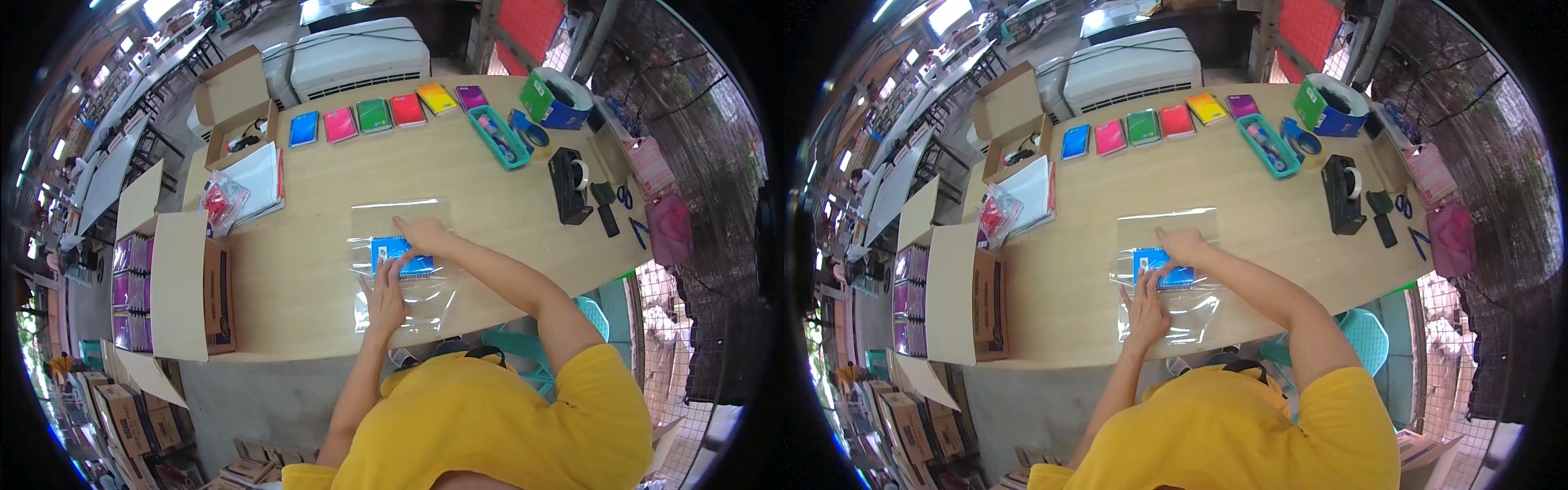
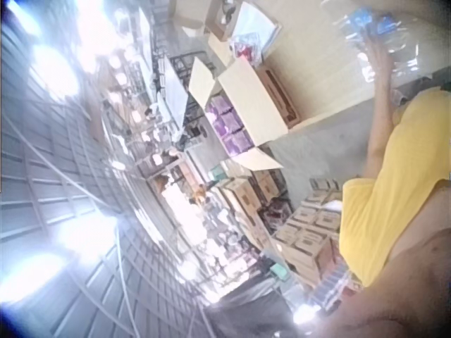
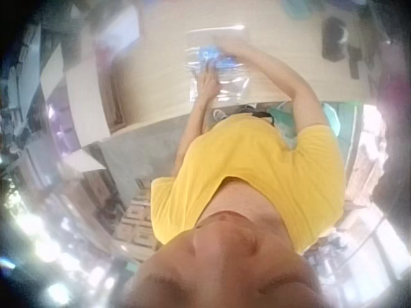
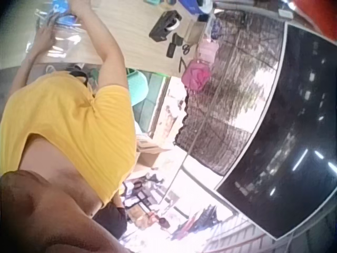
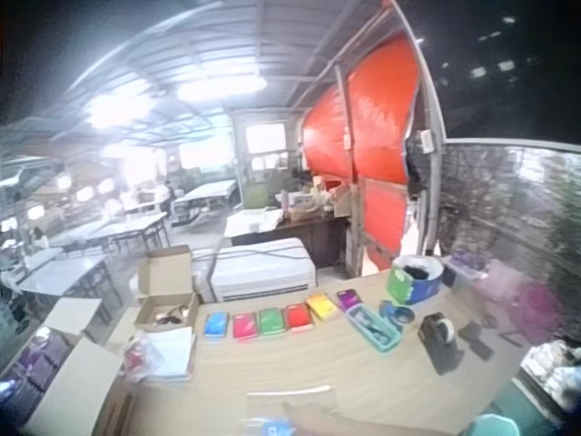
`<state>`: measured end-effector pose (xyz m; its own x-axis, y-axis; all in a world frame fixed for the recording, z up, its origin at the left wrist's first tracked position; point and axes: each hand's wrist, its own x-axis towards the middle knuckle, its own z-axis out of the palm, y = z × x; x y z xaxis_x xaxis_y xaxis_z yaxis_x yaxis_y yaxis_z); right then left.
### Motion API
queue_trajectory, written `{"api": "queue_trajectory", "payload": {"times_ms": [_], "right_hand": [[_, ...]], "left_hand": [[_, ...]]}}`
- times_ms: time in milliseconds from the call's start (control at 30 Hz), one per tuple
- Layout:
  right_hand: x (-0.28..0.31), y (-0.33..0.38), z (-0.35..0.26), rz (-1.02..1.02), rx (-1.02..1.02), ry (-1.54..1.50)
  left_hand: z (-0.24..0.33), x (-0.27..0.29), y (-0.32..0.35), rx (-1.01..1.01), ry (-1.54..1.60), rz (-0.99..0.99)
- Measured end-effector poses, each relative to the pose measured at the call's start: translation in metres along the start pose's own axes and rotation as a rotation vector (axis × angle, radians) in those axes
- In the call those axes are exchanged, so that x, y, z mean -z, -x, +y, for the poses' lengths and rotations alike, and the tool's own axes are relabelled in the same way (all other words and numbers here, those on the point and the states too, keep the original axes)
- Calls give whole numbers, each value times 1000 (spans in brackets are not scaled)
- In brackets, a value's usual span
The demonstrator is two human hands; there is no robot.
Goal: The person places notebooks into plastic bags, uses a tape dispenser to seal the bags with tape, and stacks the bagged notebooks into a cardboard box.
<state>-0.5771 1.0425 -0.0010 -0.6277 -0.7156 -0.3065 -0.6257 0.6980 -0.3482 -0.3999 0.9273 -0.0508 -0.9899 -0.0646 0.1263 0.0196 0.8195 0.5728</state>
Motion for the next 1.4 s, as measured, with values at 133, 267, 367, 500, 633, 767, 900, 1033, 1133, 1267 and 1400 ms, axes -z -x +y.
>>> {"api": "queue_trajectory", "payload": {"times_ms": [133, 267, 367, 500, 633, 767, 900, 1033, 1133, 1267, 1400], "right_hand": [[-9, -9, 9, -7, 56, -18], [-4, -11, 36, -223, 132, -227], [2, -22, 41, -223, 302, -57], [-7, -29, 19, 176, 222, 98], [-13, -40, 4, -124, 34, -152], [3, 38, 3, 244, 141, -593], [-17, 115, 11, 531, 208, -875], [-82, 148, 5, 667, 163, -1208], [-98, 169, 4, 815, 62, -1233], [-90, 192, 11, 909, -32, -1021], [-122, 192, 23, 1010, -120, -1146]], "left_hand": [[-6, 7, -3, 9, -329, 6], [-4, 25, 16, 319, -430, 157], [-25, 21, 49, 444, 61, 404], [1, 6, 23, 972, 1899, 220], [-1, -35, -15, 896, 1992, 175], [69, -33, -7, 570, 1570, 585], [104, 6, 6, 205, 945, 381], [86, -12, 7, -19, 667, 240], [90, -25, 10, -115, 773, 83], [88, -50, 13, -184, 839, -75], [95, -66, 5, -198, 922, -156]]}}
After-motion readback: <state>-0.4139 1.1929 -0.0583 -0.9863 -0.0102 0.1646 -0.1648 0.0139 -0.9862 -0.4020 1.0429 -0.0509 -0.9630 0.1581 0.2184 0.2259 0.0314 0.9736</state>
